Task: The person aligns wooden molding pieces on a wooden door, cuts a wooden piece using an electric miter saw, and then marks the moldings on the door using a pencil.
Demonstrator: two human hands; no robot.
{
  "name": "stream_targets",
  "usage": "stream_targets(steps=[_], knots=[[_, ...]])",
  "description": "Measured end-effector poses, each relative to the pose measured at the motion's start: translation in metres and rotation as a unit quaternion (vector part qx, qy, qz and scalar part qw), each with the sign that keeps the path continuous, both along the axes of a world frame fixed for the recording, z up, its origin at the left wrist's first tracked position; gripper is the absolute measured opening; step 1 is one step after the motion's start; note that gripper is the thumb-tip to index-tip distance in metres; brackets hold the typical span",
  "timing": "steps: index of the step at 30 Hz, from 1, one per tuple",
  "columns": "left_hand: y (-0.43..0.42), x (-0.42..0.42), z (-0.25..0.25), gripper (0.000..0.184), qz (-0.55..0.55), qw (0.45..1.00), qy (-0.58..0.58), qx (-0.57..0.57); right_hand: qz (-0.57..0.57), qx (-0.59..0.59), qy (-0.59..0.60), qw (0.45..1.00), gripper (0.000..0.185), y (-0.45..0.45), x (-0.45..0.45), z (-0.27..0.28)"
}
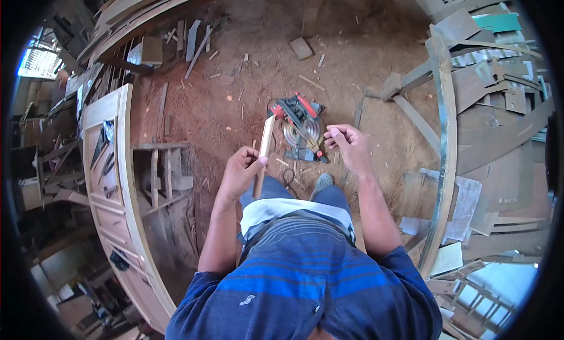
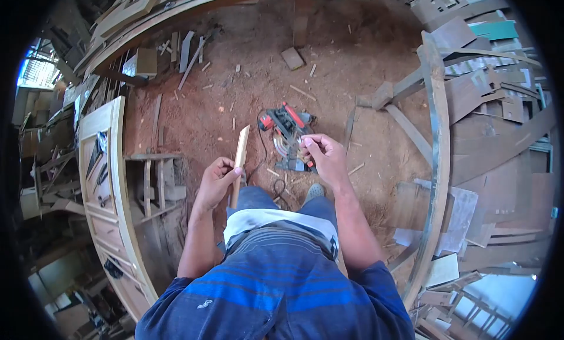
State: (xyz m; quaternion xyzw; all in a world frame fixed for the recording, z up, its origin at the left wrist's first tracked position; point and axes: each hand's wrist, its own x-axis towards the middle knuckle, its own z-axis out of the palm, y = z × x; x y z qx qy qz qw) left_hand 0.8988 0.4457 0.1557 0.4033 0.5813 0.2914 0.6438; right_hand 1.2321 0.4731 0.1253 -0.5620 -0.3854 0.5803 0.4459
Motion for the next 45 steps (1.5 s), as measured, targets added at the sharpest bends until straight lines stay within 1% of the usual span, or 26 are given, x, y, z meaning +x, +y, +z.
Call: stream_targets(steps=[2,4,6,9,12,14,15,16,17,18,19,20,21,22,24,25,27,28,30,31,35,37,40,41,43,45], knots=[[-0.022,0.038,-0.005,0.019,0.010,0.999,-0.025,-0.018,0.040,-0.006,0.016,0.999,0.024,-0.006,0.021,-0.003],[-0.037,0.069,0.000,0.018,0.021,0.999,-0.032,-0.024,0.065,-0.020,0.024,0.997,0.023,-0.011,0.033,0.000],[-0.052,0.090,0.006,0.018,0.040,0.997,-0.065,-0.021,0.092,-0.032,0.038,0.994,0.023,-0.016,0.041,0.004],[-0.071,0.109,0.015,0.018,0.076,0.993,-0.092,-0.009,0.094,-0.022,0.063,0.993,0.020,-0.019,0.051,0.017],[-0.088,0.110,0.022,0.019,0.099,0.992,-0.082,0.008,0.065,0.092,0.030,0.993,0.016,-0.007,0.064,0.066],[-0.100,0.107,0.035,0.019,0.135,0.987,-0.087,0.000,0.061,0.185,0.052,0.980,0.018,0.000,0.088,0.115],[-0.108,0.101,0.035,0.019,0.148,0.986,-0.081,0.001,0.070,0.309,0.084,0.945,0.025,0.001,0.098,0.152],[-0.116,0.095,0.035,0.018,0.163,0.984,-0.076,0.001,0.093,0.444,0.053,0.889,0.020,-0.007,0.109,0.190],[-0.124,0.091,0.036,0.024,0.194,0.977,-0.088,0.002,0.109,0.583,0.031,0.805,0.018,-0.015,0.121,0.228],[-0.132,0.086,0.037,0.023,0.215,0.972,-0.092,0.005,0.119,0.694,0.025,0.709,0.020,-0.024,0.132,0.265],[-0.139,0.081,0.039,0.023,0.235,0.967,-0.100,0.006,0.133,0.709,0.193,0.665,0.021,-0.038,0.101,0.302],[-0.146,0.076,0.037,0.023,0.251,0.962,-0.109,0.008,0.155,0.717,0.343,0.587,0.025,-0.052,0.070,0.339],[-0.152,0.069,0.030,0.023,0.255,0.961,-0.104,0.023,0.178,0.715,0.402,0.543,0.017,-0.062,0.025,0.364],[-0.155,0.060,0.023,0.022,0.254,0.961,-0.107,0.022,0.198,0.714,0.456,0.493,0.010,-0.069,-0.015,0.378],[-0.164,0.048,0.008,0.020,0.244,0.962,-0.124,0.015,0.245,0.722,0.402,0.507,0.004,-0.072,-0.050,0.380],[-0.161,0.039,0.000,0.021,0.231,0.966,-0.116,0.026,0.272,0.725,0.375,0.509,0.007,-0.074,-0.069,0.377],[-0.176,0.025,-0.012,0.023,0.223,0.969,-0.099,0.022,0.321,0.710,0.380,0.499,0.012,-0.080,-0.103,0.368],[-0.190,0.019,-0.021,0.023,0.244,0.962,-0.120,0.023,0.340,0.697,0.386,0.499,0.014,-0.084,-0.123,0.364],[-0.198,-0.004,-0.032,0.025,0.271,0.950,-0.150,0.041,0.360,0.660,0.429,0.501,0.014,-0.096,-0.171,0.359],[-0.205,-0.016,-0.033,0.026,0.269,0.949,-0.160,0.027,0.369,0.644,0.446,0.500,0.014,-0.101,-0.190,0.359],[-0.226,-0.062,-0.034,0.025,0.237,0.962,-0.133,0.013,0.340,0.666,0.429,0.508,0.013,-0.121,-0.227,0.363],[-0.234,-0.073,-0.043,0.025,0.240,0.964,-0.114,0.019,0.317,0.684,0.419,0.506,0.012,-0.126,-0.223,0.364],[-0.237,-0.073,-0.039,0.024,0.270,0.956,-0.114,0.027,0.235,0.727,0.344,0.547,0.008,-0.134,-0.189,0.377],[-0.238,-0.066,-0.043,0.024,0.273,0.955,-0.114,0.036,0.294,0.690,0.391,0.534,0.007,-0.128,-0.176,0.370],[-0.234,-0.052,-0.041,0.024,0.262,0.959,-0.101,0.033,0.402,0.602,0.481,0.494,0.007,-0.111,-0.210,0.351],[-0.228,-0.027,-0.039,0.023,0.260,0.961,-0.086,0.033,0.334,0.660,0.392,0.548,0.006,-0.107,-0.118,0.359]])
